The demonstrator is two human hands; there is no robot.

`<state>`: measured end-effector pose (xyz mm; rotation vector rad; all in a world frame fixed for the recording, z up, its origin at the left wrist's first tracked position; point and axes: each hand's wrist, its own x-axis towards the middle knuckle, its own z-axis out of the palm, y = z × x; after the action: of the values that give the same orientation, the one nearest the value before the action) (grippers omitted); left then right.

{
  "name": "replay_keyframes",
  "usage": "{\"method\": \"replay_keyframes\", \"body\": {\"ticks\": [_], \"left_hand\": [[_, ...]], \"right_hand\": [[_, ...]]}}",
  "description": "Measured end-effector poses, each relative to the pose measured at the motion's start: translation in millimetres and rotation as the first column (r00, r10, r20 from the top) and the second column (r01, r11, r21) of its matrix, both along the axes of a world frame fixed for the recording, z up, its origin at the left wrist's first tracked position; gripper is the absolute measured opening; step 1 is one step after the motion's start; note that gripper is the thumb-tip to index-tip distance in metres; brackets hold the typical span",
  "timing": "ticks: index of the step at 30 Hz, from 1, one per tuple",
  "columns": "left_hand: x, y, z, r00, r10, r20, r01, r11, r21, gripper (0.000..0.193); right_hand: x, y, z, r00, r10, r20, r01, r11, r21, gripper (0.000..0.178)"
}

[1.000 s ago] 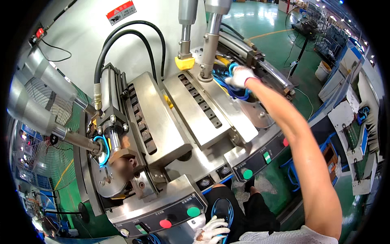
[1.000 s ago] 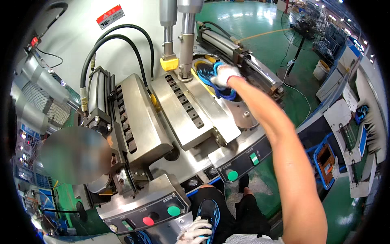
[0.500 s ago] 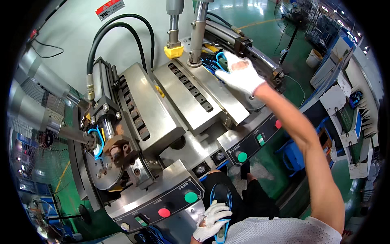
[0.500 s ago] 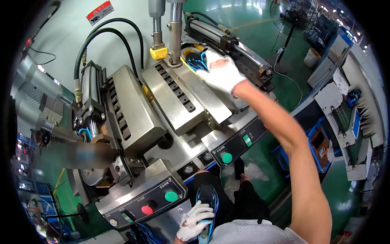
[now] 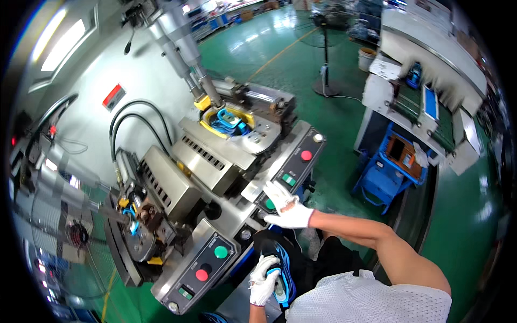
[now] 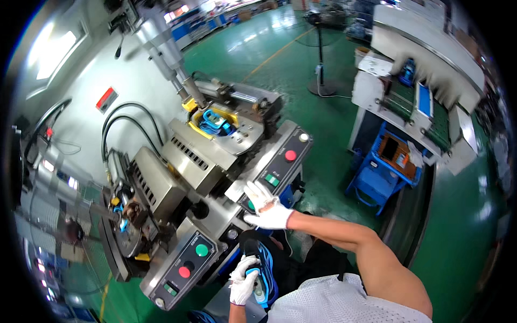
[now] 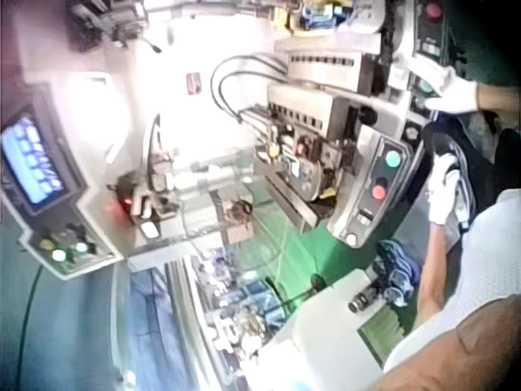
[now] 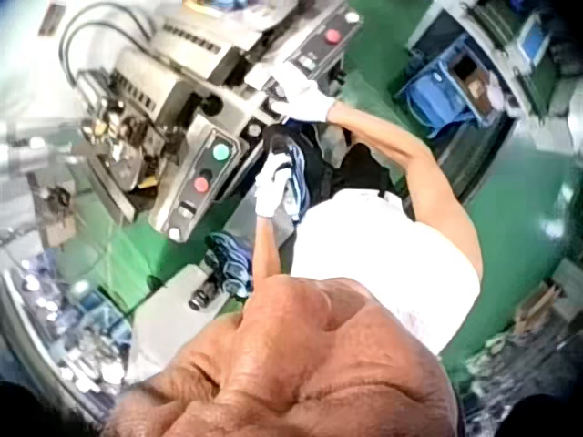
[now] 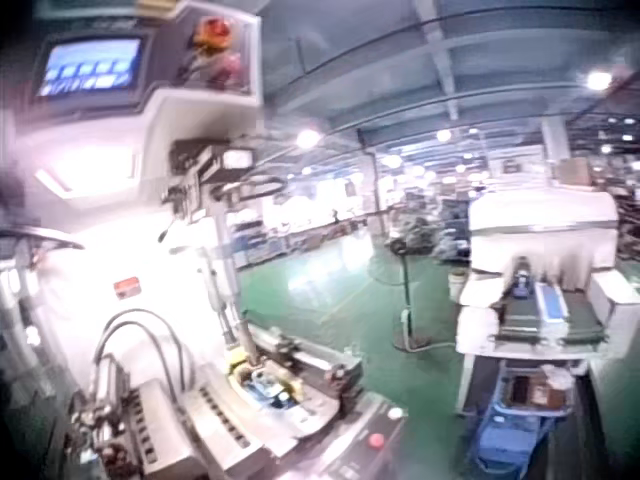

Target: The person places a shoe onto a shaping machine, presses a button to activate the machine, and then removes the shoe and places it onto a conveyor belt.

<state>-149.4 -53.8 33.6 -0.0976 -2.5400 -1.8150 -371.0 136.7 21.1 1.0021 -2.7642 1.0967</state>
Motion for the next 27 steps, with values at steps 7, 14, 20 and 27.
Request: {"method": "replay_keyframes", "body": {"ticks": [7,14,20,27], "left_hand": [[-52.0,86.4,43.9,0.972,-0.089,-0.218,0.030,0.966,-0.258,0.030],[-100.2,274.1,159.8,0.632,-0.555,-0.540,0.443,0.831,-0.336,0.044],[-95.9,382.1,174.5,0.168,-0.622,-0.764,0.729,0.601,-0.329,0.061],[-106.8,282.1,48.4,0.633,-0.701,-0.327,0.615,0.713,-0.338,0.059]], "right_hand": [[179.1,158.7,25.0,0.875,-0.133,0.465,0.093,0.990,0.107,0.115],[229.8,208.8,57.4,0.738,-0.675,-0.015,0.606,0.673,-0.424,0.115],[196.4,355.3,82.3,0.305,-0.951,-0.057,0.638,0.248,-0.729,0.053],[27.0,578.3,93.5,0.024,-0.990,0.140,0.888,-0.043,-0.459,0.064]]}}
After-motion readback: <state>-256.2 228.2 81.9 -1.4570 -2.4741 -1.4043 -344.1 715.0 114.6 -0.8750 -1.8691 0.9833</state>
